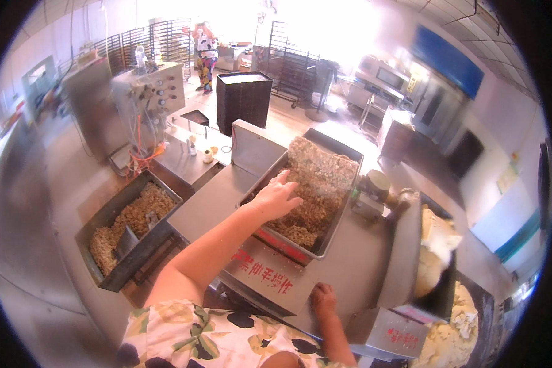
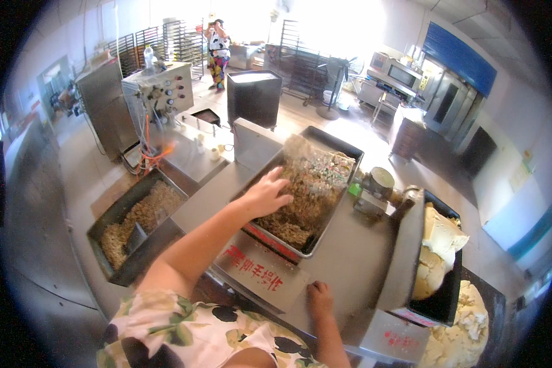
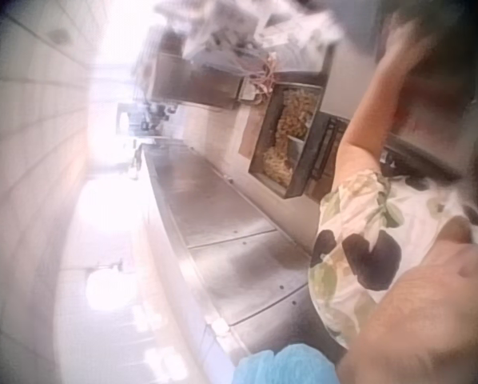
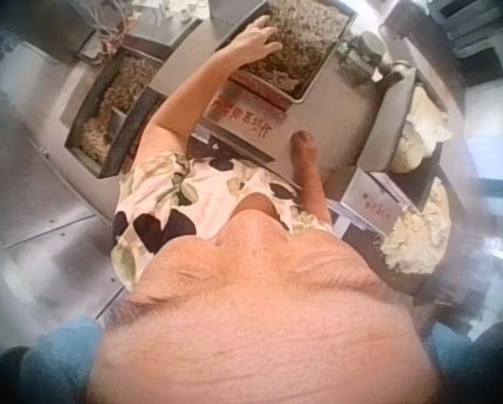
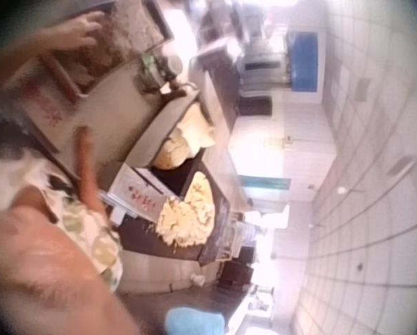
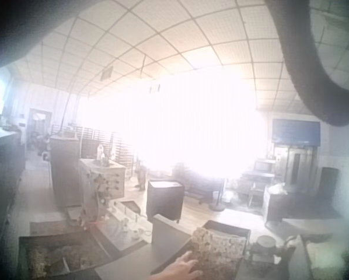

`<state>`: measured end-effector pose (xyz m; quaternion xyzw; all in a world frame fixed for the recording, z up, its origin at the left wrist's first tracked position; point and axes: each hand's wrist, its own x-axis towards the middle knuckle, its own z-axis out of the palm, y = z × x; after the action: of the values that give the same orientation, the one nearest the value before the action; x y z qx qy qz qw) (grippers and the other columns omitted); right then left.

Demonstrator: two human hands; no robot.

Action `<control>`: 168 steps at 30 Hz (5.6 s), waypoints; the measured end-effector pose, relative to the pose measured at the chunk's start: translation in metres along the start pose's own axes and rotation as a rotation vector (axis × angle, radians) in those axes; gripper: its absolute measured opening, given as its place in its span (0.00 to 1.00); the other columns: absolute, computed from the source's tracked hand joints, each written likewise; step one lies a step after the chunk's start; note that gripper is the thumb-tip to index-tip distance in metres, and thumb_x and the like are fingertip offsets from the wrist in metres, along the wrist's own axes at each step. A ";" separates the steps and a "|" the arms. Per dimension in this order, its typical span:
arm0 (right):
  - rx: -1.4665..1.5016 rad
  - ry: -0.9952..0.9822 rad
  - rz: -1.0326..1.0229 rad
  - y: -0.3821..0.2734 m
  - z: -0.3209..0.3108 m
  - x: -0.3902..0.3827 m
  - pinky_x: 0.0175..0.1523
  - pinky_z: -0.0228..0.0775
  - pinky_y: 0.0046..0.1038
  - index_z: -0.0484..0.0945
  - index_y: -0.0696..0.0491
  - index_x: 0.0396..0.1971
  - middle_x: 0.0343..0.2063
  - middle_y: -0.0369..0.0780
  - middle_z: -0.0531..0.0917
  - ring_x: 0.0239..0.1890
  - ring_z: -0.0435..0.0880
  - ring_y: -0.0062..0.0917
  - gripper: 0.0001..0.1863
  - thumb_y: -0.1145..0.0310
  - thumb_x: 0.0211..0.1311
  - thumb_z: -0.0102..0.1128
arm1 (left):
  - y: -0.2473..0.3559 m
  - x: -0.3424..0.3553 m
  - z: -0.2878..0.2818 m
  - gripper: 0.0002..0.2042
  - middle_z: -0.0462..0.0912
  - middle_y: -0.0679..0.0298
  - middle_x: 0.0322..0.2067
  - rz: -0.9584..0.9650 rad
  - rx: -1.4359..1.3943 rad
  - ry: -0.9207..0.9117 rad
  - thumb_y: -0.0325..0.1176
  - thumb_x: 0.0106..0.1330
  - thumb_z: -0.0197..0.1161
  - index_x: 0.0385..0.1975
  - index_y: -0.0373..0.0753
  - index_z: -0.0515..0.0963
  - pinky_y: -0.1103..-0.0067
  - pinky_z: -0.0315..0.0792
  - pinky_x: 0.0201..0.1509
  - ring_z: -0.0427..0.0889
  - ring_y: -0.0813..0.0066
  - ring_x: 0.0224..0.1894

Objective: The person handles a large mass of dough and a grainy mixture in a commercial kitchen. They repeatedly take portions of the dough, place them into a metal tray containing the grainy mixture, and press the dough into the mixture by hand.

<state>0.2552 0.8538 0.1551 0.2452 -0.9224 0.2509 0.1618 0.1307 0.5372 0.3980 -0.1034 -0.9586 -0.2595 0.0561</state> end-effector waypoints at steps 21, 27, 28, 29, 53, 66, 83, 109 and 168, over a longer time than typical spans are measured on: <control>-0.243 0.076 0.172 0.026 -0.028 -0.067 0.45 0.71 0.42 0.80 0.52 0.33 0.35 0.47 0.78 0.40 0.76 0.44 0.11 0.78 0.48 0.57 | -0.009 0.012 0.016 0.20 0.63 0.42 0.63 0.144 -0.074 0.134 0.42 0.64 0.61 0.50 0.35 0.77 0.64 0.59 0.69 0.61 0.49 0.67; 1.149 0.267 1.054 -0.015 -0.065 0.006 0.40 0.70 0.25 0.82 0.58 0.38 0.31 0.37 0.83 0.33 0.79 0.22 0.11 0.66 0.60 0.64 | -0.026 0.000 0.016 0.21 0.66 0.47 0.62 0.124 -0.019 0.222 0.41 0.63 0.63 0.51 0.33 0.77 0.67 0.63 0.66 0.68 0.52 0.64; 1.244 0.355 1.048 -0.027 -0.082 0.025 0.39 0.70 0.23 0.82 0.59 0.36 0.32 0.36 0.82 0.34 0.78 0.20 0.10 0.69 0.60 0.64 | -0.019 -0.002 0.011 0.22 0.66 0.48 0.63 0.099 -0.055 0.183 0.42 0.64 0.63 0.52 0.33 0.76 0.68 0.63 0.66 0.67 0.53 0.64; 1.330 0.422 0.945 -0.032 -0.093 0.041 0.40 0.70 0.22 0.81 0.58 0.38 0.33 0.36 0.82 0.35 0.78 0.20 0.09 0.71 0.60 0.64 | -0.012 -0.002 0.008 0.22 0.65 0.49 0.64 0.074 -0.091 0.148 0.42 0.64 0.62 0.52 0.33 0.76 0.69 0.63 0.66 0.67 0.54 0.64; 0.469 0.182 -0.027 -0.132 -0.109 0.216 0.36 0.73 0.28 0.83 0.52 0.34 0.30 0.40 0.81 0.30 0.81 0.32 0.05 0.75 0.58 0.61 | -0.016 -0.005 0.018 0.16 0.75 0.53 0.51 0.180 -0.044 0.227 0.41 0.63 0.60 0.44 0.37 0.80 0.65 0.67 0.60 0.71 0.51 0.56; 0.293 -0.007 -0.020 -0.143 -0.119 0.209 0.41 0.73 0.34 0.78 0.45 0.50 0.36 0.41 0.83 0.37 0.82 0.38 0.17 0.65 0.60 0.60 | -0.009 -0.004 0.009 0.17 0.73 0.52 0.54 0.172 -0.040 0.045 0.39 0.64 0.59 0.49 0.36 0.77 0.66 0.67 0.61 0.71 0.53 0.58; 0.071 -0.126 -0.077 -0.147 -0.126 0.212 0.40 0.75 0.37 0.71 0.33 0.59 0.38 0.41 0.84 0.36 0.83 0.39 0.24 0.62 0.61 0.59 | -0.003 -0.001 0.005 0.15 0.77 0.53 0.52 0.286 -0.206 0.047 0.37 0.68 0.53 0.45 0.34 0.79 0.69 0.68 0.59 0.75 0.56 0.55; 0.251 0.395 -0.276 -0.121 -0.151 0.270 0.56 0.73 0.33 0.82 0.54 0.41 0.43 0.43 0.83 0.48 0.82 0.32 0.14 0.60 0.68 0.54 | -0.008 -0.001 0.005 0.12 0.79 0.55 0.49 0.283 -0.210 0.252 0.37 0.67 0.56 0.40 0.37 0.81 0.68 0.72 0.55 0.77 0.56 0.51; -0.008 -0.442 -0.253 -0.166 -0.139 0.210 0.69 0.53 0.38 0.73 0.59 0.56 0.59 0.51 0.72 0.66 0.65 0.41 0.34 0.42 0.66 0.47 | -0.035 -0.024 -0.022 0.13 0.78 0.56 0.50 0.555 -0.136 -0.027 0.36 0.64 0.57 0.45 0.40 0.81 0.65 0.68 0.57 0.76 0.55 0.53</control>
<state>0.1944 0.7263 0.4219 0.4069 -0.8983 0.1652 -0.0127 0.1469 0.4921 0.3958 -0.3687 -0.8747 -0.2964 0.1053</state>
